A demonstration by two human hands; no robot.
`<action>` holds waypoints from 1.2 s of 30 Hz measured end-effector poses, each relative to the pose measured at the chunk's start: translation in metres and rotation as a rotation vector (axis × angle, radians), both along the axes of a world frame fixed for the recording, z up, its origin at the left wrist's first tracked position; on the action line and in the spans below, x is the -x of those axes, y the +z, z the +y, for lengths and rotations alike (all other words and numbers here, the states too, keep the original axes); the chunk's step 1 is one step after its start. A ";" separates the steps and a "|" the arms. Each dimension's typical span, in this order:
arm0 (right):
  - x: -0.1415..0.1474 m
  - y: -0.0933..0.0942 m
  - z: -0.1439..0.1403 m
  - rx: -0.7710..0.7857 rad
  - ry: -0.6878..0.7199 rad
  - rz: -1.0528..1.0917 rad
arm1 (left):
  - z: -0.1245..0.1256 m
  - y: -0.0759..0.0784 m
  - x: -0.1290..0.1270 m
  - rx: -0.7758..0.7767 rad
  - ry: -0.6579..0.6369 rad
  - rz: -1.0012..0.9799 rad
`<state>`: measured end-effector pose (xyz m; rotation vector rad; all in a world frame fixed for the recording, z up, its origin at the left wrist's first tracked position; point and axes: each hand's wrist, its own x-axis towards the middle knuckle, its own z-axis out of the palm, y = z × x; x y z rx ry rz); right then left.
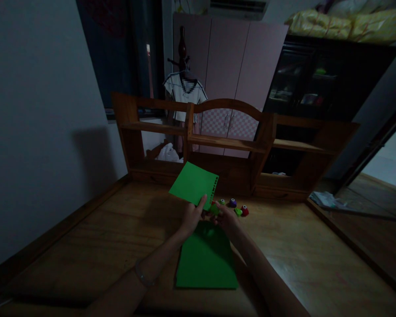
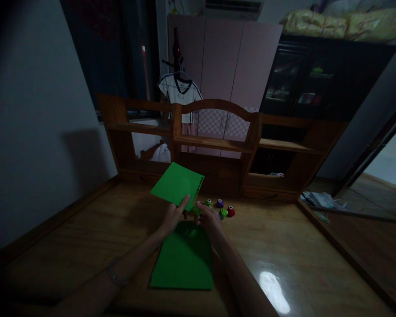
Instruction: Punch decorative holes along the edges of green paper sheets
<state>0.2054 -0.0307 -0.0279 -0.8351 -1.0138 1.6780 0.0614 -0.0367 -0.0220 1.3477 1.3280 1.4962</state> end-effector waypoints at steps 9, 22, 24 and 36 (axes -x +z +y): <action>-0.007 0.007 0.002 0.095 0.020 0.139 | 0.004 -0.008 -0.005 0.083 -0.197 -0.016; -0.003 -0.008 0.010 0.029 -0.111 -0.005 | -0.001 0.000 -0.004 0.086 -0.180 -0.057; -0.002 -0.006 0.007 -0.006 -0.119 -0.031 | 0.000 -0.001 -0.004 0.088 -0.201 -0.057; -0.001 0.001 -0.003 -0.049 -0.161 -0.075 | 0.005 -0.011 -0.004 0.020 -0.212 -0.019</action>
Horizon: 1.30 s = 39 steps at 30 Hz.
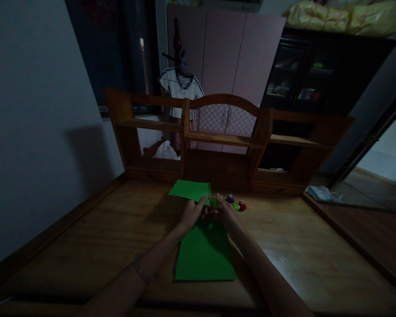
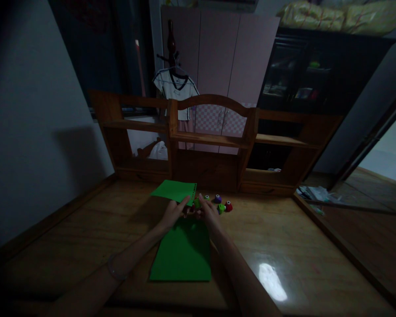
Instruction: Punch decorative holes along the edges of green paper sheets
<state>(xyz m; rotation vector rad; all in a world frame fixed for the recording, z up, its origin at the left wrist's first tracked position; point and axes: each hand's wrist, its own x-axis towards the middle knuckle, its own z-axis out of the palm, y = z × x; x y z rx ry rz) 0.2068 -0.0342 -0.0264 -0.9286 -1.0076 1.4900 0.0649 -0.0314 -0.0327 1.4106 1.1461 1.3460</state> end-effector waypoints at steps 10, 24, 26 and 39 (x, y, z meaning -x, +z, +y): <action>0.001 0.000 0.001 -0.003 0.002 -0.025 | -0.002 0.005 -0.001 0.003 -0.008 0.002; 0.000 0.000 -0.001 -0.035 0.003 -0.056 | -0.003 0.004 -0.001 -0.020 -0.014 0.005; 0.000 0.000 -0.002 -0.045 0.006 -0.057 | -0.002 0.003 -0.002 -0.013 -0.020 0.006; 0.002 -0.004 0.004 -0.084 0.136 -0.020 | -0.006 0.008 -0.002 0.061 -0.038 -0.104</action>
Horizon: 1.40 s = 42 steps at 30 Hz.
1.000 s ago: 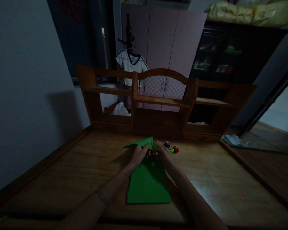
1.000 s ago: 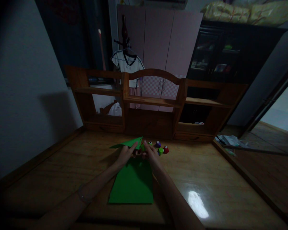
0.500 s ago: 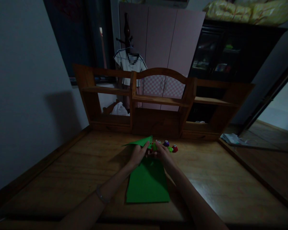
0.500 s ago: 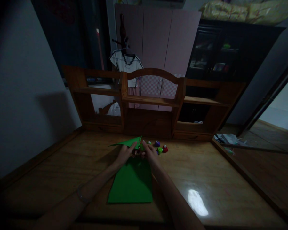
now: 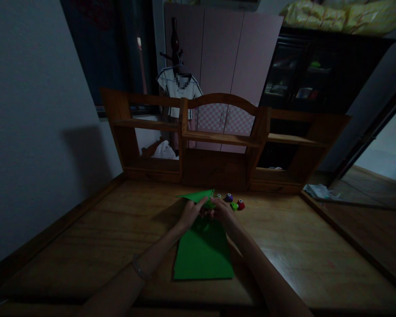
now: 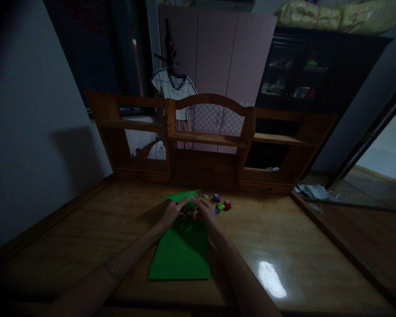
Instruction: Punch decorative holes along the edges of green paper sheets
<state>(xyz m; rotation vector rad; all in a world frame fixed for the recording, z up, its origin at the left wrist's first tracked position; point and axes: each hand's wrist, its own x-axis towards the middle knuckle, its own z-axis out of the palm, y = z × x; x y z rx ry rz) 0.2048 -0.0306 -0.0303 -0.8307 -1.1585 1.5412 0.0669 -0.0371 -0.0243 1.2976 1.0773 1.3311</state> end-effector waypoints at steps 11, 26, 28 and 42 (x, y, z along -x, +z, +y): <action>0.002 0.012 -0.015 -0.184 0.024 -0.067 | -0.006 0.014 0.009 0.043 0.031 -0.081; 0.007 0.014 -0.019 -0.286 -0.022 -0.140 | -0.008 0.015 0.011 -0.019 0.044 0.017; 0.007 0.014 -0.019 -0.293 -0.018 -0.138 | -0.010 0.018 0.011 -0.041 0.055 0.034; 0.009 0.020 -0.023 -0.325 0.004 -0.142 | -0.011 0.018 0.011 -0.082 0.008 0.024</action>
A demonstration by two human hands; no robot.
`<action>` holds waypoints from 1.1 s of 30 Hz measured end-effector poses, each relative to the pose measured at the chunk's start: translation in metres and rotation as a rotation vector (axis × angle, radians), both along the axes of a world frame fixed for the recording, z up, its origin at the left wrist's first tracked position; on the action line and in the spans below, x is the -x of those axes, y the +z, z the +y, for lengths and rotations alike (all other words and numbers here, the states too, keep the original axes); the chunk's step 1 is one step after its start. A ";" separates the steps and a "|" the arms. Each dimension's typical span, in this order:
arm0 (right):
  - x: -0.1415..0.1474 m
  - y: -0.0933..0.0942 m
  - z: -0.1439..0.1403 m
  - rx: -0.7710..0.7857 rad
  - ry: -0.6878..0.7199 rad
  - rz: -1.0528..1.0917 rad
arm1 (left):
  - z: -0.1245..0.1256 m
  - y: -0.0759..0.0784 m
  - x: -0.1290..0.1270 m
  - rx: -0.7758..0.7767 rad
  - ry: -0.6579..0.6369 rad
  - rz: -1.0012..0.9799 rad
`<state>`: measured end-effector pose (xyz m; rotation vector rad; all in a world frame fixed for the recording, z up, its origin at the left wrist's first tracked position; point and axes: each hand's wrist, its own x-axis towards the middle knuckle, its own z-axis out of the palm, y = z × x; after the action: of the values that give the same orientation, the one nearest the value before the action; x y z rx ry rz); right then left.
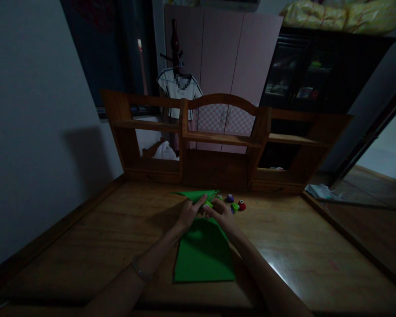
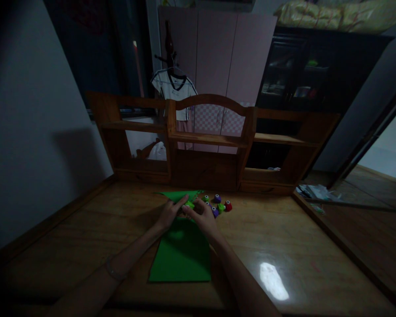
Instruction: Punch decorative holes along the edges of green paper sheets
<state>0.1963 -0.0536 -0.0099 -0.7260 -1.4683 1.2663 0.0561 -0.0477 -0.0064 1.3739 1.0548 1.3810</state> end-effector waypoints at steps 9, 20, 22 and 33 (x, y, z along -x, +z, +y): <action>-0.001 0.001 -0.001 0.028 -0.023 0.013 | -0.001 0.004 -0.003 0.000 0.025 -0.028; 0.000 0.000 0.000 0.045 0.001 0.035 | -0.004 0.006 -0.001 0.056 0.017 0.016; 0.001 -0.002 0.002 0.057 -0.014 0.038 | 0.000 0.000 -0.001 0.068 0.021 0.014; -0.006 -0.001 0.003 0.109 0.017 -0.036 | 0.001 -0.008 -0.007 0.076 0.023 -0.004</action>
<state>0.2019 -0.0504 -0.0105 -0.8136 -1.4464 1.3607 0.0630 -0.0467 -0.0141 1.3068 1.1121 1.3460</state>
